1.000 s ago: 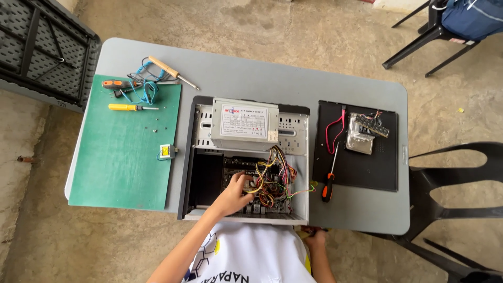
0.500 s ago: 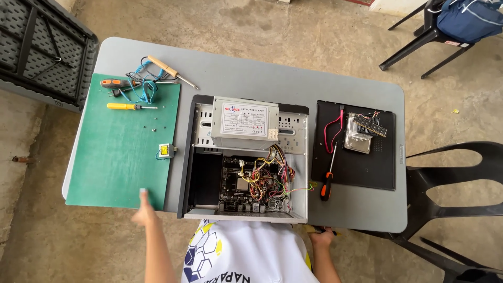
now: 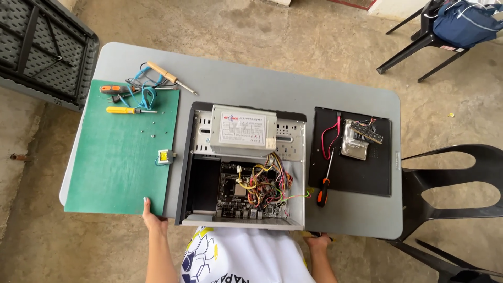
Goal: Cleaning a computer power supply unit and the interior of a computer case using a brush.
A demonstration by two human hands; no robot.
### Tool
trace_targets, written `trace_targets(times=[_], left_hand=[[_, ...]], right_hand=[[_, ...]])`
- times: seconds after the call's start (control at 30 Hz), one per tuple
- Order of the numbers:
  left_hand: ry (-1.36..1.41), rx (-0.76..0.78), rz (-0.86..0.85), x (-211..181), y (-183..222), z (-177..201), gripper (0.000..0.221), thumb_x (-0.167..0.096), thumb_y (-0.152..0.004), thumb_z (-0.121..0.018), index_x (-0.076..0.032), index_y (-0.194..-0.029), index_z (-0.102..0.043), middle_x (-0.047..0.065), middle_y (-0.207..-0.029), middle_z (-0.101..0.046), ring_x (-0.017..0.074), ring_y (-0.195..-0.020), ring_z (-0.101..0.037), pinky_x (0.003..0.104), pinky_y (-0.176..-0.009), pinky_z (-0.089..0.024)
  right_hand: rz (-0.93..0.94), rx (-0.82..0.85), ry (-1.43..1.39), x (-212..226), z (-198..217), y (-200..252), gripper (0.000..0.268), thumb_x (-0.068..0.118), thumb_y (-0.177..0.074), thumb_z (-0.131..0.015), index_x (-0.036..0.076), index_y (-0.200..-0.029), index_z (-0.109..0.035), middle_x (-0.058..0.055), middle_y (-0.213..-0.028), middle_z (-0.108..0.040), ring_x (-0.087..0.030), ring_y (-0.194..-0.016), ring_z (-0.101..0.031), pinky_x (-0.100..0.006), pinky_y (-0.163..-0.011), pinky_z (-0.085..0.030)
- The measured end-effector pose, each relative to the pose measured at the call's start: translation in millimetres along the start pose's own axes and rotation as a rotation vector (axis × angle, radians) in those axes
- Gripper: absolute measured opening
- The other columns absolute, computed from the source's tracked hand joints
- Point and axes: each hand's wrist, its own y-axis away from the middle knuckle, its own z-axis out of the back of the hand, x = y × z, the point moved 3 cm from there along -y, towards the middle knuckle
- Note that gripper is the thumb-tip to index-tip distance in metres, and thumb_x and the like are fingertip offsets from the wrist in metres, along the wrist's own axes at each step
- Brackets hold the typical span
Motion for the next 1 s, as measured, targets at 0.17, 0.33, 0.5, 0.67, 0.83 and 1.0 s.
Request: trace_targets(times=[0.17,0.33,0.5,0.67,0.83,1.0], left_hand=[[-0.021,-0.034,0.013,-5,16,0,0.048,-0.048,-0.076,-0.072,-0.025,-0.117,-0.063,-0.007,-0.110,-0.065,0.0138,-0.095,-0.063,0.030,-0.082,-0.056],[-0.026,-0.036,0.006,-4,18,1,0.053,-0.053,-0.072,-0.074,-0.026,-0.117,-0.063,-0.007,-0.111,-0.066,0.0144,-0.098,-0.064,0.032,-0.086,-0.057],[-0.250,-0.400,-0.232,-21,1,20,0.070,-0.046,-0.076,-0.076,-0.012,-0.122,-0.034,0.009,-0.127,-0.043,0.0219,-0.110,-0.051,0.041,-0.085,-0.050],[-0.171,-0.417,-1.008,-92,54,-9,0.025,-0.004,-0.095,-0.062,-0.003,-0.111,-0.043,0.018,-0.119,-0.040,0.0285,-0.107,-0.051,0.043,-0.089,-0.053],[-0.182,0.361,-1.548,-90,196,-99,0.029,-0.016,-0.101,-0.039,-0.008,-0.075,-0.051,0.006,-0.081,-0.052,0.0198,-0.079,-0.048,0.032,-0.076,-0.038],[-1.120,0.922,-1.444,-9,227,-144,0.015,-0.018,-0.090,-0.053,-0.011,-0.086,-0.065,0.001,-0.083,-0.065,0.0193,-0.073,-0.060,0.034,-0.062,-0.047]], right_hand=[[0.011,-0.026,0.003,4,0,10,0.033,0.032,-0.091,-0.043,0.024,-0.111,-0.068,0.000,-0.121,-0.067,-0.021,-0.110,-0.061,-0.040,-0.097,-0.048],[0.060,-0.158,0.128,6,9,9,0.026,0.028,-0.093,-0.039,0.028,-0.101,-0.064,0.006,-0.116,-0.062,-0.017,-0.107,-0.053,-0.040,-0.103,-0.039],[0.340,-0.370,0.091,43,45,-23,0.027,0.023,-0.089,-0.033,0.015,-0.066,-0.045,-0.001,-0.061,-0.048,-0.018,-0.053,-0.046,-0.035,-0.050,-0.046],[1.086,-0.526,-0.097,125,42,43,0.015,0.023,-0.079,-0.051,0.019,-0.072,-0.064,-0.001,-0.069,-0.072,-0.014,-0.069,-0.067,-0.035,-0.068,-0.050],[1.539,-0.223,-0.143,122,-68,214,0.038,0.047,-0.087,-0.043,0.016,-0.074,-0.060,0.003,-0.078,-0.058,-0.012,-0.075,-0.053,-0.030,-0.065,-0.045],[1.479,0.300,0.137,50,-139,272,0.070,0.068,-0.085,-0.026,0.008,-0.088,-0.063,-0.007,-0.063,-0.053,-0.019,-0.045,-0.051,-0.027,-0.052,-0.044]])
